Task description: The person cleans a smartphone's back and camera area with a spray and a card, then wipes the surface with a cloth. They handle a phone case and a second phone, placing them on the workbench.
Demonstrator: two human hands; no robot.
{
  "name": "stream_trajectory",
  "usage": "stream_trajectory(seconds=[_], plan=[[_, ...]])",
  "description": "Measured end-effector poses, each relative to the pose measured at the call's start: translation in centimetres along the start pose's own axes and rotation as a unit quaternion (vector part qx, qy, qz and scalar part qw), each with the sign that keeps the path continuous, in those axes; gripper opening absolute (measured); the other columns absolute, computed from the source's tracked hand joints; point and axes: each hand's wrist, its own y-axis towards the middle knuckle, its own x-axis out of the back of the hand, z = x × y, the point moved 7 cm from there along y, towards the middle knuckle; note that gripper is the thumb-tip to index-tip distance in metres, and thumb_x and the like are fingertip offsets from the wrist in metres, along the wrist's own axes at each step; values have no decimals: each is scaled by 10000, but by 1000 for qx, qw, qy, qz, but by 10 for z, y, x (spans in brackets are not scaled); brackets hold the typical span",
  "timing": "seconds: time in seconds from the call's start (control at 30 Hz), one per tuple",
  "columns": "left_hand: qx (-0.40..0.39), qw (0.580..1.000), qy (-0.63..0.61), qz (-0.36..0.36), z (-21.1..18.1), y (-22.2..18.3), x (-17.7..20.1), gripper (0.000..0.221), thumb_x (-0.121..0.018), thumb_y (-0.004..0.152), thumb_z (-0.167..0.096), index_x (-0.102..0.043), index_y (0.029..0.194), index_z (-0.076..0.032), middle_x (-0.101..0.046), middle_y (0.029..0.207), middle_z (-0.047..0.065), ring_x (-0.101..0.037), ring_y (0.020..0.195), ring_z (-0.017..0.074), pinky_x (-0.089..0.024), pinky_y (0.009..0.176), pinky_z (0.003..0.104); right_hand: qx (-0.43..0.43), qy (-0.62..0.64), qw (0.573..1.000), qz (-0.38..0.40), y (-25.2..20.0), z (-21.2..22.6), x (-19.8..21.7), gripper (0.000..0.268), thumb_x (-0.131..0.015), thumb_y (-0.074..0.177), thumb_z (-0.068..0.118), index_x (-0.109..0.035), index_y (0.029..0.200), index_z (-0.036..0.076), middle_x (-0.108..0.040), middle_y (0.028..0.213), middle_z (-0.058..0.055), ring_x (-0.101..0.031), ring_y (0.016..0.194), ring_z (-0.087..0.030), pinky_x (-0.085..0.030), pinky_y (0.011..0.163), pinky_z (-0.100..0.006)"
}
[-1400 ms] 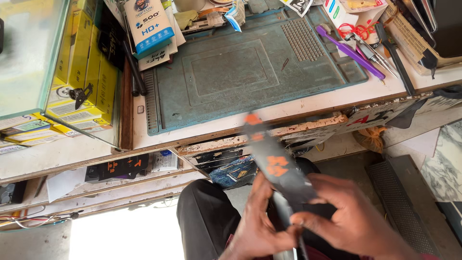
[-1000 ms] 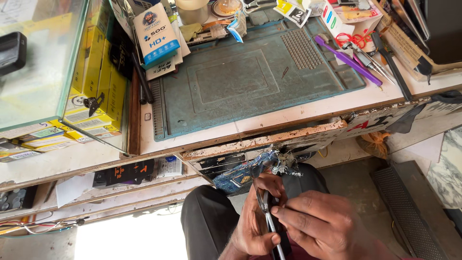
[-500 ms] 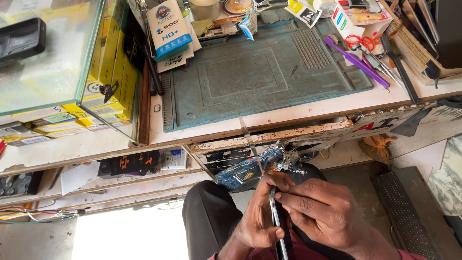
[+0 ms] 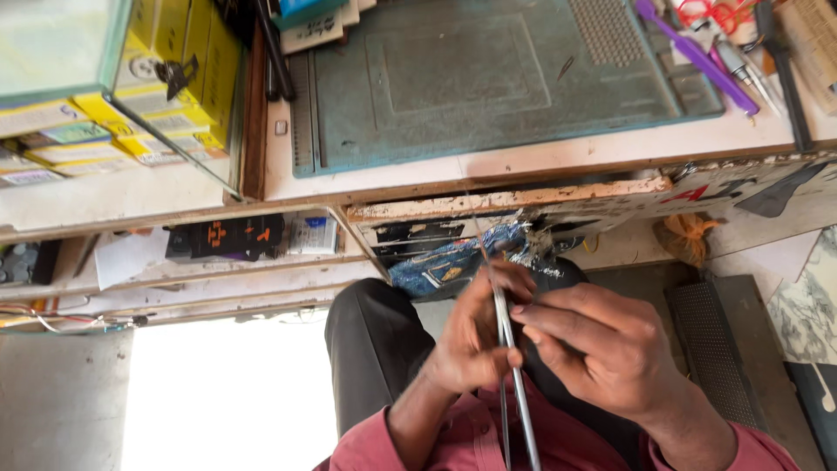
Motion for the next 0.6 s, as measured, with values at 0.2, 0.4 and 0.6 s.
stream_trajectory(seconds=[0.2,0.4,0.6], plan=[[-39,988,-126,-86,-24,22,20,570,-856,828,-235,-493,1226,-48,-437,1184,90,-540,1046,160,-575,698,302,-97,60,993,-12,-25,-14,4,192,-732,856,58,-772,1044,74,-758,914,-48,-753,737,-116,-580,599,-243],[-100,967,-203,-118,-49,40,23,561,-862,834,-231,-502,1232,-69,-463,1242,101,-545,1074,194,-564,738,312,-65,167,980,-88,-57,-2,12,305,-779,886,258,-721,1102,52,-741,985,-77,-766,867,-158,-612,722,-264],[-120,940,-279,-157,-64,55,22,482,-780,855,-255,-519,1222,-83,-483,1241,103,-527,1136,231,-559,803,373,1,36,990,-137,-48,14,16,350,-887,788,231,-709,1045,73,-737,957,-76,-775,873,-181,-630,701,-283]])
